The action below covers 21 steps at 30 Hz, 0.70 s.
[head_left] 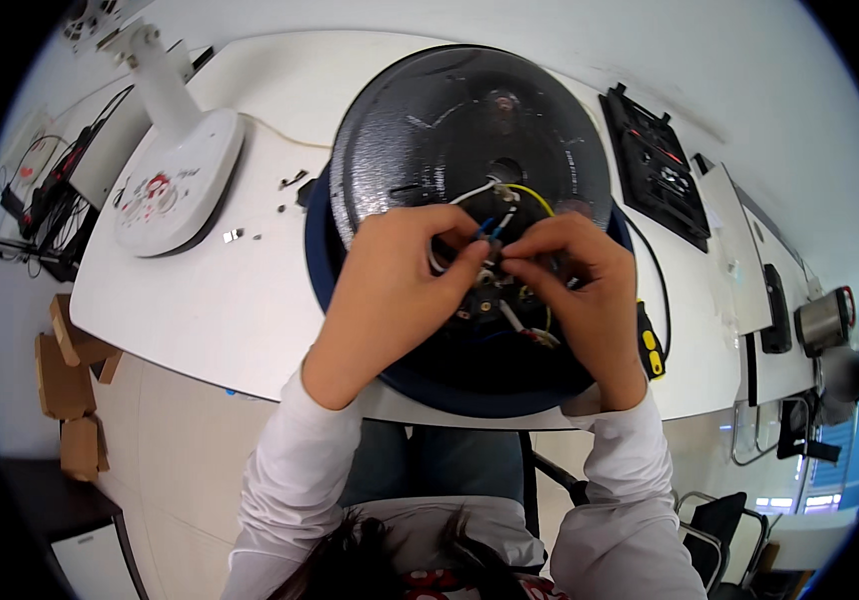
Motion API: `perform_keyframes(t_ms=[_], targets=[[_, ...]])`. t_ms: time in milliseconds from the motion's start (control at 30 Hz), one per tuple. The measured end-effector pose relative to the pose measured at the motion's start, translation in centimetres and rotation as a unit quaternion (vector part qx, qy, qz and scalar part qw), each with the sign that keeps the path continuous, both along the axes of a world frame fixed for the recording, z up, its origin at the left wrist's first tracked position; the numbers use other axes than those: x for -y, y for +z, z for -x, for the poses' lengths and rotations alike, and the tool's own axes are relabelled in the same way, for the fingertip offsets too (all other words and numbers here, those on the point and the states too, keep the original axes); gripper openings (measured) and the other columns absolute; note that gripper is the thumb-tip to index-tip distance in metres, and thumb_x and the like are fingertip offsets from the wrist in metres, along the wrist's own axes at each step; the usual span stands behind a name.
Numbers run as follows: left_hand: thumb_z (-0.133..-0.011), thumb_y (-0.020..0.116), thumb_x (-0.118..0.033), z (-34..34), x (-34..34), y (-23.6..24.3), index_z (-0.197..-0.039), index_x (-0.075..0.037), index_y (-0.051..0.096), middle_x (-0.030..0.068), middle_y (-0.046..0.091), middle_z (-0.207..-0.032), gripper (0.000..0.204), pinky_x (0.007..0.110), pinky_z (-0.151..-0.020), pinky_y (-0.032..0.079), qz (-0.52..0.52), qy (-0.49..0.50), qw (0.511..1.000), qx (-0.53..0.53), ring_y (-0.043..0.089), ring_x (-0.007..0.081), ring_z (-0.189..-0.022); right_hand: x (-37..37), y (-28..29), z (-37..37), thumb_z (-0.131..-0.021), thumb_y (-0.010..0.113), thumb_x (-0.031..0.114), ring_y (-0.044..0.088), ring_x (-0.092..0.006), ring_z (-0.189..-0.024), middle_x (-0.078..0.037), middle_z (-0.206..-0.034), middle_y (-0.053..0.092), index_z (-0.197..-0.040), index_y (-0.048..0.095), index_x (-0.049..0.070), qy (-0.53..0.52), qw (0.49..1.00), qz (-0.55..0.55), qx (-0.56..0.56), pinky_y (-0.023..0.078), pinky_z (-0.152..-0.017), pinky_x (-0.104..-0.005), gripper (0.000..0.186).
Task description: The person repairs the internal wiring of a ceiling fan motor. They use a screwdriver to tighten connections and connect wires to terminals inside the motor housing.
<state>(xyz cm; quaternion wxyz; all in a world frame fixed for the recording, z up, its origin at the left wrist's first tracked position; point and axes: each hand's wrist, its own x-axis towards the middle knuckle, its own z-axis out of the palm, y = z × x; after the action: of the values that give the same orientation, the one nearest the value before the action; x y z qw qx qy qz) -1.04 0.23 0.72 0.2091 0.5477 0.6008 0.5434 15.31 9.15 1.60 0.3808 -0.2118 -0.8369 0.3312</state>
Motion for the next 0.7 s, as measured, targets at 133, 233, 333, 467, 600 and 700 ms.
perform_keyframes(t_ms=[133,233,333,467,600,700], targets=[[-0.086,0.069,-0.008,0.0,0.2,0.1,-0.091,0.004,0.067,0.0066,0.064,-0.069,0.013,0.023,-0.055,0.042,0.019,-0.004,1.0,0.01,0.055,0.008,-0.06,0.2,0.0,0.2,-0.075,0.077,0.001,0.062,-0.0106,-0.069,-0.003,-0.083,0.068,-0.087,0.072,0.005,-0.009,1.0,0.001,0.005,0.044,-0.054,-0.0217,0.013],[-0.085,0.069,-0.008,0.1,0.3,0.0,-0.091,0.004,0.067,0.0066,0.064,-0.069,0.014,0.023,-0.054,0.043,0.017,-0.001,1.0,0.009,0.054,0.0083,-0.059,0.5,0.2,0.2,-0.076,0.077,0.002,0.064,-0.011,-0.068,-0.003,-0.083,0.07,-0.088,0.072,0.005,-0.018,1.0,-0.008,0.016,0.045,-0.056,-0.0216,0.013],[-0.085,0.069,-0.008,0.1,0.2,-0.2,-0.091,0.004,0.067,0.0065,0.064,-0.069,0.014,0.023,-0.055,0.043,0.012,0.001,1.0,-0.007,0.055,0.0088,-0.059,0.7,0.2,0.2,-0.075,0.077,0.002,0.064,-0.0112,-0.068,-0.004,-0.083,0.07,-0.089,0.072,0.004,-0.024,1.0,-0.001,0.02,0.046,-0.057,-0.0215,0.015],[-0.084,0.07,-0.009,0.1,0.0,-0.5,-0.091,0.004,0.067,0.0064,0.064,-0.07,0.015,0.024,-0.056,0.044,-0.003,-0.001,1.0,-0.02,0.056,0.0096,-0.06,0.3,-0.2,0.3,-0.074,0.078,0.002,0.063,-0.0109,-0.067,-0.004,-0.082,0.07,-0.089,0.073,0.004,-0.024,1.0,0.014,0.007,0.046,-0.057,-0.0215,0.017],[-0.084,0.069,-0.009,0.2,0.0,-0.6,-0.091,0.003,0.066,0.0067,0.064,-0.07,0.014,0.025,-0.056,0.044,-0.012,-0.006,1.0,-0.027,0.056,0.0105,-0.061,-0.3,-0.3,0.3,-0.073,0.079,0.002,0.061,-0.0098,-0.064,-0.003,-0.08,0.069,-0.088,0.073,0.004,-0.016,0.999,-0.041,0.016,0.046,-0.058,-0.0211,0.016],[-0.084,0.069,-0.009,0.3,0.0,-0.9,-0.091,0.003,0.066,0.0075,0.064,-0.071,0.014,0.025,-0.057,0.045,-0.03,0.0,0.998,-0.05,0.057,0.0117,-0.06,-0.8,-0.4,0.4,-0.076,0.077,0.0,0.064,-0.0094,-0.069,-0.003,-0.083,0.069,-0.09,0.072,0.003,0.0,0.998,-0.039,0.047,0.048,-0.062,-0.0202,0.015]])
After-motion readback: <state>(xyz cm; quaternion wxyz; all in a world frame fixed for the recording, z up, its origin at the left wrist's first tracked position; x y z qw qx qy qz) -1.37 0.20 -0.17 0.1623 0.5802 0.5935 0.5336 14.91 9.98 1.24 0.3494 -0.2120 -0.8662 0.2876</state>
